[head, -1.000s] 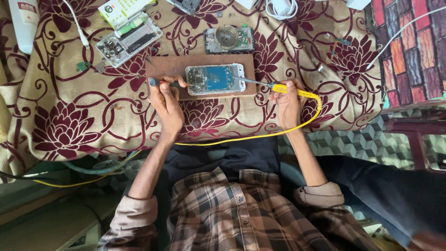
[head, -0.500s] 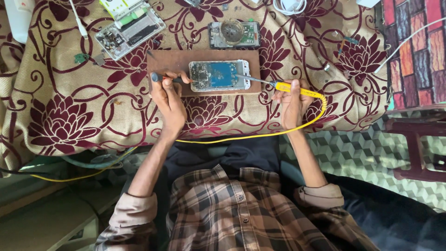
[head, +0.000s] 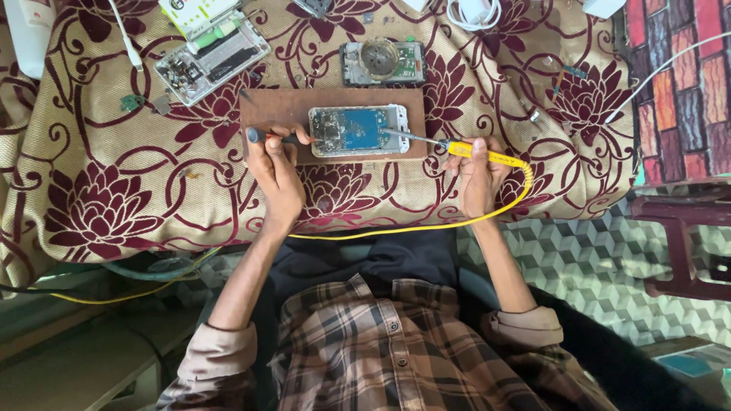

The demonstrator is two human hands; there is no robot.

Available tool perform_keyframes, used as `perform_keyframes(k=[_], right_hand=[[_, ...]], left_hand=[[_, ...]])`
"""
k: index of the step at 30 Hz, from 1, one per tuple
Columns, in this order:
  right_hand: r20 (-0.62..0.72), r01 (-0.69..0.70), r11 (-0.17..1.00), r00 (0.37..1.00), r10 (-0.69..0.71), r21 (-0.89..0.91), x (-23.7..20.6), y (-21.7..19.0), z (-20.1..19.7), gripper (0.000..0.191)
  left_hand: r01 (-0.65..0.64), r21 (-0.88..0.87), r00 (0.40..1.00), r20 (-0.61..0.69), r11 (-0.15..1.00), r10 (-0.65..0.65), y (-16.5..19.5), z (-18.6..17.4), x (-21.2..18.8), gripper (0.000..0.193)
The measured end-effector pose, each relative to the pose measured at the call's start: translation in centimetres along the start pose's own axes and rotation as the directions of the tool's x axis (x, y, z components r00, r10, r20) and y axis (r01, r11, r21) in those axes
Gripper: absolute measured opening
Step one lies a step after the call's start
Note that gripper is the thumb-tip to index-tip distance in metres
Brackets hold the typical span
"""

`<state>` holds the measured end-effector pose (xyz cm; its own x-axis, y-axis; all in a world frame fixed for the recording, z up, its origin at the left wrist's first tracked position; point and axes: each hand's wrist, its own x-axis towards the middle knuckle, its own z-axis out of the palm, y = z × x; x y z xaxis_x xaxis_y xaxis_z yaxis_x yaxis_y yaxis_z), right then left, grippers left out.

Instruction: The person uses a soldering iron and a screwdriver to work on a disassembled mobile phone circuit board placed on a wooden board. They repeatedly apply the soldering iron to various points on the board while holding the device steady.

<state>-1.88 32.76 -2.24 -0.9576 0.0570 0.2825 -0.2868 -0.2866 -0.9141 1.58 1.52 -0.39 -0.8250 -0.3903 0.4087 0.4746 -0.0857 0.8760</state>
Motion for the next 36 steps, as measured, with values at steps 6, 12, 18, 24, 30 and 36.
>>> perform_keyframes(k=[6, 12, 18, 24, 30, 36], right_hand=[[0.004, -0.012, 1.0, 1.0, 0.012, 0.015, 0.06, 0.27, -0.32, 0.027], [-0.003, -0.01, 1.0, 1.0, 0.01, 0.019, 0.02, 0.15, -0.21, 0.029], [-0.002, 0.004, 1.0, 1.0, -0.004, 0.017, 0.09, -0.18, 0.12, 0.029], [0.003, 0.008, 1.0, 1.0, -0.008, -0.009, 0.09, -0.38, 0.28, 0.029], [-0.002, 0.004, 1.0, 1.0, -0.004, -0.014, 0.1, -0.35, 0.36, 0.028], [-0.022, -0.004, 1.0, 1.0, 0.004, 0.01, 0.02, -0.08, 0.21, 0.027]], left_hand=[[-0.011, 0.031, 1.0, 0.002, 0.999, 0.011, -0.02, -0.13, -0.11, 0.024], [-0.002, -0.003, 1.0, 0.004, 1.0, 0.002, -0.17, -0.11, 0.01, 0.024], [-0.003, -0.022, 1.0, -0.001, 1.0, 0.003, -0.15, -0.03, -0.04, 0.024], [-0.006, -0.013, 1.0, -0.001, 1.0, 0.006, -0.14, -0.09, -0.02, 0.024], [0.006, -0.009, 1.0, -0.006, 1.0, -0.006, -0.07, -0.05, 0.02, 0.023], [-0.001, -0.052, 1.0, 0.011, 0.999, 0.001, -0.25, -0.09, 0.18, 0.023]])
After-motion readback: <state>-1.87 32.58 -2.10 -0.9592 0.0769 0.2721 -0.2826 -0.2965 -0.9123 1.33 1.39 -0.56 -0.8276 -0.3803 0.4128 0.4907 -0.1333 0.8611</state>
